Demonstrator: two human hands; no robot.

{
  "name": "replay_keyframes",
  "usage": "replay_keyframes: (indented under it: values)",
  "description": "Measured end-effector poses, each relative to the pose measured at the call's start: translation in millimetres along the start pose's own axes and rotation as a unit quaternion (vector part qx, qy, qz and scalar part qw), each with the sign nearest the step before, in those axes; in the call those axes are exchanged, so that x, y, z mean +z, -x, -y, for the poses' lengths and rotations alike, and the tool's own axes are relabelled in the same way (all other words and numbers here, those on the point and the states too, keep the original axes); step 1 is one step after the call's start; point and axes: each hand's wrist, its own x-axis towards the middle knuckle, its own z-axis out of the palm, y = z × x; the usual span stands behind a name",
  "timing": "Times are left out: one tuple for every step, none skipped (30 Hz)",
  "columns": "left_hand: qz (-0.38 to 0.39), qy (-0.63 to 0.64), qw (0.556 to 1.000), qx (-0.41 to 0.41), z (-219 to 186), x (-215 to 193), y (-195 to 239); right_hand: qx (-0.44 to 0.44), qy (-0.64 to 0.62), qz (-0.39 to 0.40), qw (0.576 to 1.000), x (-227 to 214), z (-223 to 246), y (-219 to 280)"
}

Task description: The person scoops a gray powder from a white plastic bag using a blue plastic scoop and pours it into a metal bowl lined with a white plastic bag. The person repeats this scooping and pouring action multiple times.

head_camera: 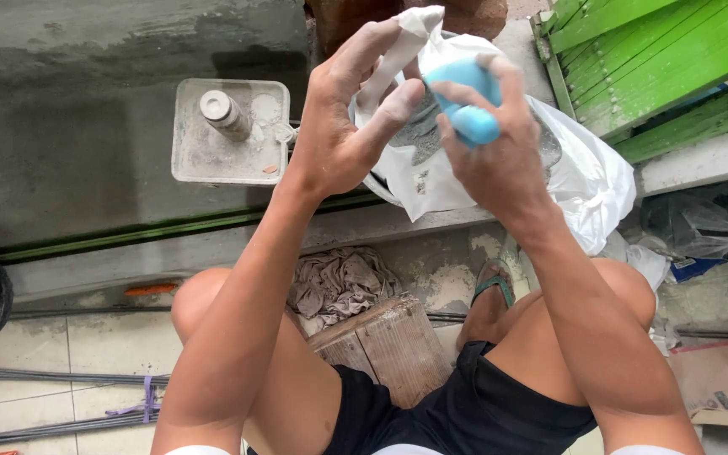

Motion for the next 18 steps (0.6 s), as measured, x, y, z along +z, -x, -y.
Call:
replay_keyframes:
  values:
    - [0.010,0.008,1.000,-0.011,0,1,1,-0.007,-0.011,0.032,0.999,6,-4,0]
    - [0.021,0.017,0.999,-0.023,0,2,2,-0.012,-0.022,0.063,0.998,10,-9,1]
    - [0.023,0.019,0.999,-0.024,1,4,1,-0.010,-0.021,0.063,0.998,17,-12,2]
    - [0.026,0.001,1.000,-0.009,3,5,-1,-0.013,-0.048,0.079,0.996,22,-16,3]
    - [0.029,-0.018,0.999,0.006,4,6,-2,-0.016,-0.076,0.096,0.992,28,-19,3]
    - [0.029,-0.018,0.999,0.008,7,7,-1,-0.017,-0.075,0.094,0.993,25,-17,2]
    - [0.025,-0.009,1.000,0.001,9,7,-1,-0.007,-0.092,0.108,0.990,21,-15,2]
    - [0.020,-0.002,1.000,-0.007,12,7,1,0.003,-0.111,0.124,0.986,19,-12,1]
    - [0.019,-0.003,1.000,-0.007,9,6,-1,0.001,-0.111,0.124,0.986,14,-17,-1]
    - [0.015,0.004,1.000,-0.021,6,5,-3,-0.012,-0.109,0.117,0.987,10,-22,-2]
    - [0.011,0.011,0.999,-0.036,4,4,-4,-0.025,-0.107,0.110,0.988,6,-27,-3]
    - [0.011,0.012,0.999,-0.037,0,3,-5,-0.024,-0.107,0.111,0.988,0,-28,-2]
    - [0.011,0.039,0.998,-0.047,-3,3,-6,-0.022,-0.140,0.087,0.986,-6,-29,-1]
    - [0.010,0.066,0.996,-0.058,-6,3,-7,-0.020,-0.172,0.063,0.983,-12,-31,0]
    - [0.010,0.067,0.996,-0.059,-5,6,-8,-0.018,-0.171,0.064,0.983,-16,-25,2]
    - [-0.050,-0.029,0.997,-0.041,-4,9,-10,0.007,-0.202,0.053,0.978,-19,-20,2]
    - [-0.109,-0.125,0.986,-0.021,-4,11,-13,0.033,-0.233,0.043,0.971,-23,-14,2]
    - [-0.108,-0.125,0.986,-0.020,-10,13,-11,0.033,-0.233,0.041,0.971,-22,-15,2]
